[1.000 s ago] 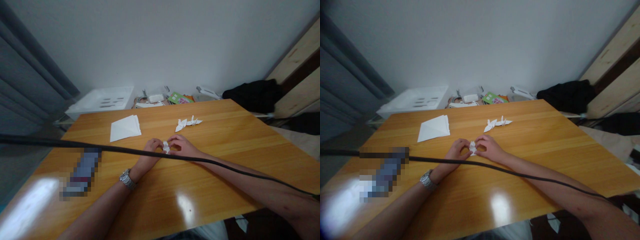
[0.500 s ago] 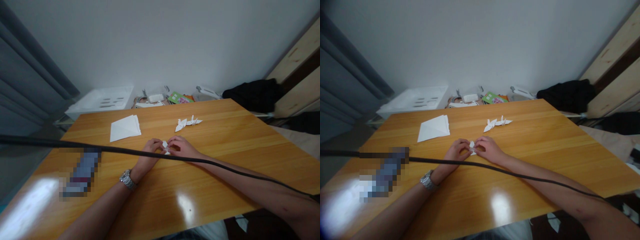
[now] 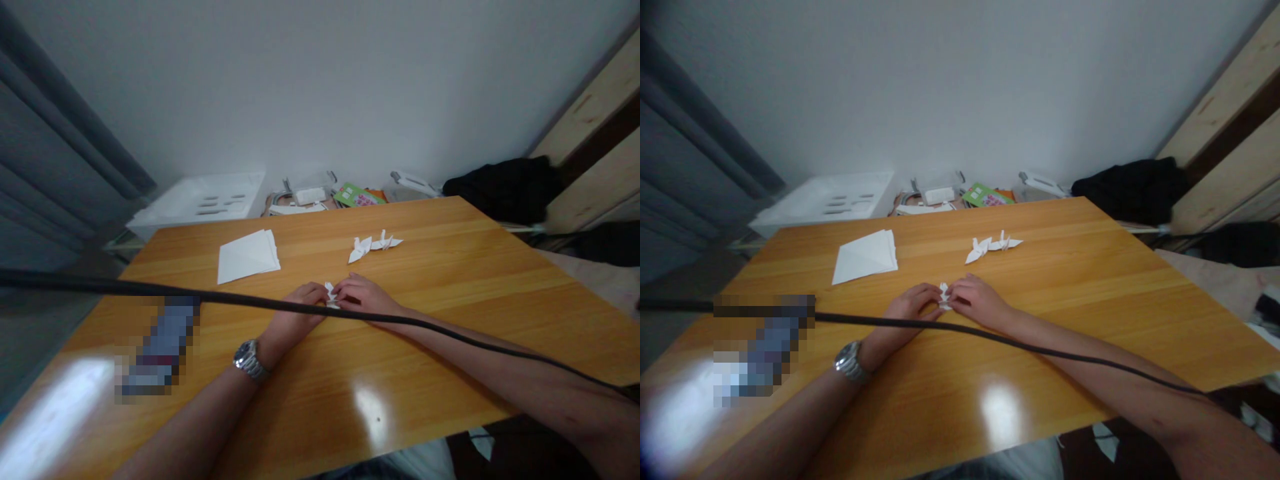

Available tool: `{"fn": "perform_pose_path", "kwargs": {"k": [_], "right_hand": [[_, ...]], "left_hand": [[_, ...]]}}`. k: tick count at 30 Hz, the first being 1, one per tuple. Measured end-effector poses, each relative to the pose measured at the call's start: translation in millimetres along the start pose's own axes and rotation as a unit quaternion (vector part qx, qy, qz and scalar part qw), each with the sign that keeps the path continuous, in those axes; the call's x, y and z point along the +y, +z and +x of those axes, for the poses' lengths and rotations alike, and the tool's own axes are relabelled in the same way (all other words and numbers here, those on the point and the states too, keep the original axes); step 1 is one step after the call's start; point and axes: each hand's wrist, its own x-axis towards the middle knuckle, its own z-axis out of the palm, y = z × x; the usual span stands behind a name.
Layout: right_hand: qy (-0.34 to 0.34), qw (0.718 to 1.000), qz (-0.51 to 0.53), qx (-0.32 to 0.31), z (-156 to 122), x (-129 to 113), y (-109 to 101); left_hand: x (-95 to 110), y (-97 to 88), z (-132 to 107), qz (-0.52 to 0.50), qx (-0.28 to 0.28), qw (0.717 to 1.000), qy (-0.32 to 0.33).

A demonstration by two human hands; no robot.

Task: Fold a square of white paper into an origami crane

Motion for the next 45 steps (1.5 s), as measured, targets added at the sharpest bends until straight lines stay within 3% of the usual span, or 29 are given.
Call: {"fn": "perform_pose_path", "kwargs": {"k": [4, 11, 20, 23, 34, 40, 45], "right_hand": [[-0.004, 1.0, -0.007, -0.012, -3, -1, -1], [-0.028, 0.999, -0.012, -0.035, -7, -2, -3], [-0.112, 0.989, -0.056, -0.076, -6, 2, -11], [-0.121, 0.986, -0.085, -0.078, -9, 5, -10], [-0.092, 0.99, -0.073, -0.082, -18, -1, -12], [-0.067, 0.988, -0.101, -0.095, -30, -5, -17], [-0.082, 0.987, -0.101, -0.092, -32, -9, -18]], "left_hand": [[1, -5.7, -2, 0.001, -0.024, 1.0, 0.017], [0, -3.6, -5, 0.034, -0.009, 0.999, 0.029], [7, -25.7, -10, 0.064, -0.084, 0.991, 0.084], [8, -25.6, -12, 0.088, -0.089, 0.987, 0.098], [6, -20.7, -18, 0.099, -0.071, 0.988, 0.095], [-4, -18.9, -15, 0.161, -0.029, 0.983, 0.089], [3, -13.0, -13, 0.199, -0.022, 0.976, 0.082]]}}
